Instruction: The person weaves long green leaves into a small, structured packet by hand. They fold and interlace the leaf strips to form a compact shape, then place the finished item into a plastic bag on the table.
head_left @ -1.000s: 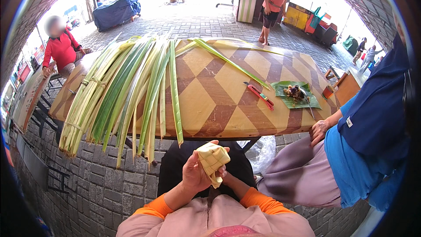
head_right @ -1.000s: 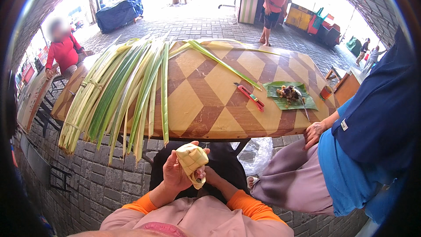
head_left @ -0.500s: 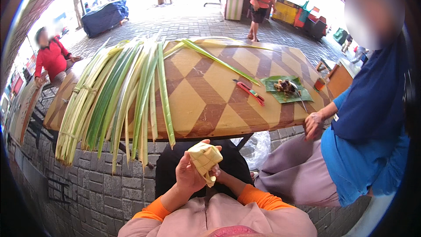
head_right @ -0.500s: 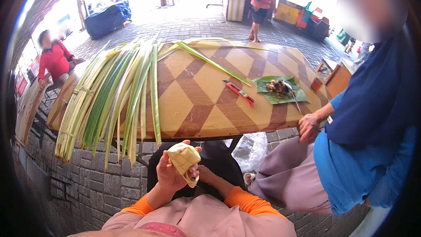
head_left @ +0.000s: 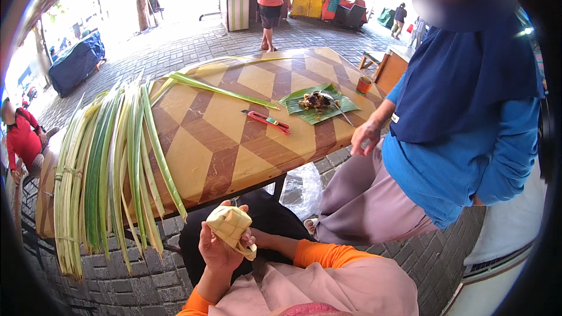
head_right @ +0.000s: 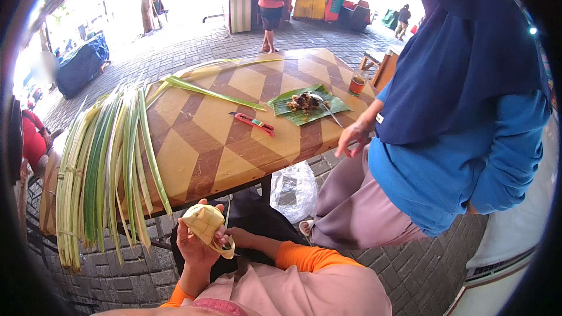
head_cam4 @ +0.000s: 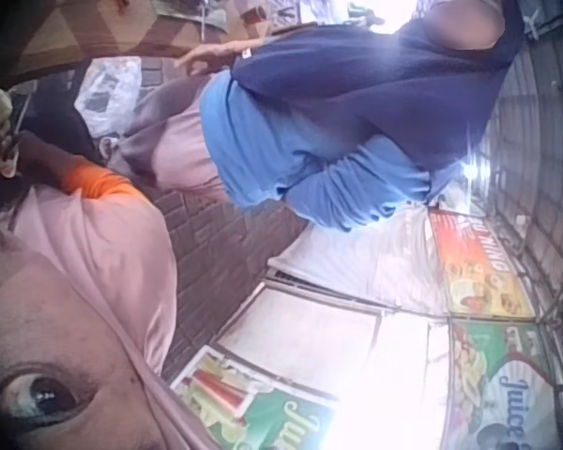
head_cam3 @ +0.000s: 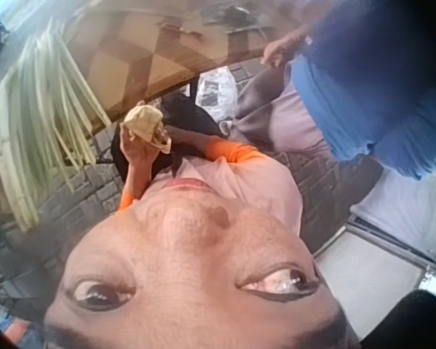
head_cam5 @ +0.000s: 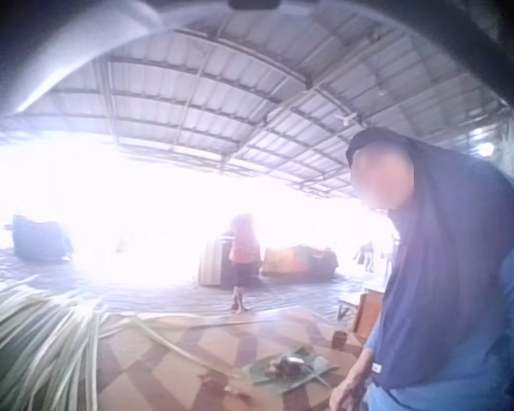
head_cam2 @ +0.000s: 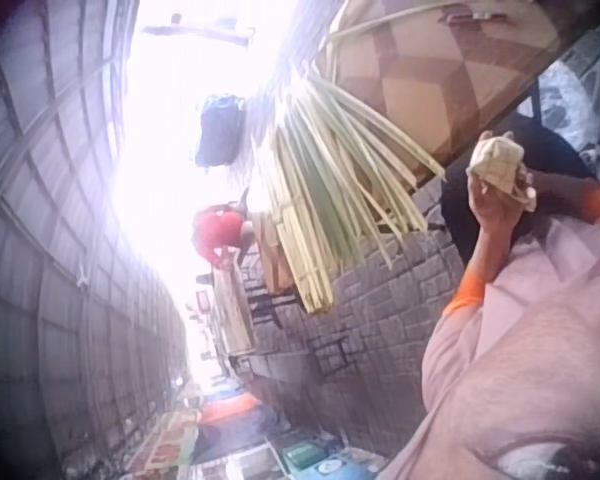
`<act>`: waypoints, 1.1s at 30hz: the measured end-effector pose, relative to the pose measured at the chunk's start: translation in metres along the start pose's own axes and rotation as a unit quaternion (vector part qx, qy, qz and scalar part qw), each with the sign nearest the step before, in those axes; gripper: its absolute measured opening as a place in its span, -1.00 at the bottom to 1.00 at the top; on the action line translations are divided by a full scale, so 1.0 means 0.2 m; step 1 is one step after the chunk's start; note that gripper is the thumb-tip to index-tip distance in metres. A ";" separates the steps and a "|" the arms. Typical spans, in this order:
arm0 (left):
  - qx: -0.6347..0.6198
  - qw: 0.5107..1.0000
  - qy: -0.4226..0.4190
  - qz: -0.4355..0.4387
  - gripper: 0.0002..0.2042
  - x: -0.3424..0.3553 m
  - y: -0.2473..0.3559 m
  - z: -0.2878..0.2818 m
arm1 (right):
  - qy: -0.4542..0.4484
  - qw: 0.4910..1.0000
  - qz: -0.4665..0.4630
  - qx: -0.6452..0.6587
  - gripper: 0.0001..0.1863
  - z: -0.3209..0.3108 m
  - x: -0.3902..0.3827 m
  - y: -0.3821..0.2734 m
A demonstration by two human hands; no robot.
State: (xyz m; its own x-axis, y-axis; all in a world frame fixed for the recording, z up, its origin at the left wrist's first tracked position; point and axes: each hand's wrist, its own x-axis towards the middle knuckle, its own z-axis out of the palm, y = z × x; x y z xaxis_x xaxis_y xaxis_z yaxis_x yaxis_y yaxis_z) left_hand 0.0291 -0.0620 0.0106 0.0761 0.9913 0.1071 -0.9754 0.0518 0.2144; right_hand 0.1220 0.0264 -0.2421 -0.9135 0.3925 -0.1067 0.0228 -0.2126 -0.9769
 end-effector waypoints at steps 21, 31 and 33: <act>0.030 0.979 -0.129 -0.154 -0.29 0.07 -0.15 0.25 | 0.131 0.990 0.056 -0.019 -0.62 -0.12 -0.39 -0.18; 0.029 0.976 -0.105 -0.190 -0.32 0.02 -0.22 0.22 | 0.168 0.984 0.059 -0.003 -0.63 -0.13 -0.49 -0.16; 0.028 0.975 -0.108 -0.193 -0.32 0.02 -0.22 0.22 | 0.172 0.983 0.058 0.000 -0.63 -0.13 -0.49 -0.15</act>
State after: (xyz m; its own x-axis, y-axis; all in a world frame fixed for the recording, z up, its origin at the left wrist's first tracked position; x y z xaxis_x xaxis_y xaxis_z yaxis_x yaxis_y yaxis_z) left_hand 0.0820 -0.0648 0.0449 0.4829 0.8506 0.2082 -0.8530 0.4030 0.3317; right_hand 0.2220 0.0177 -0.2064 -0.7139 0.6442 -0.2744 0.1196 -0.2740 -0.9543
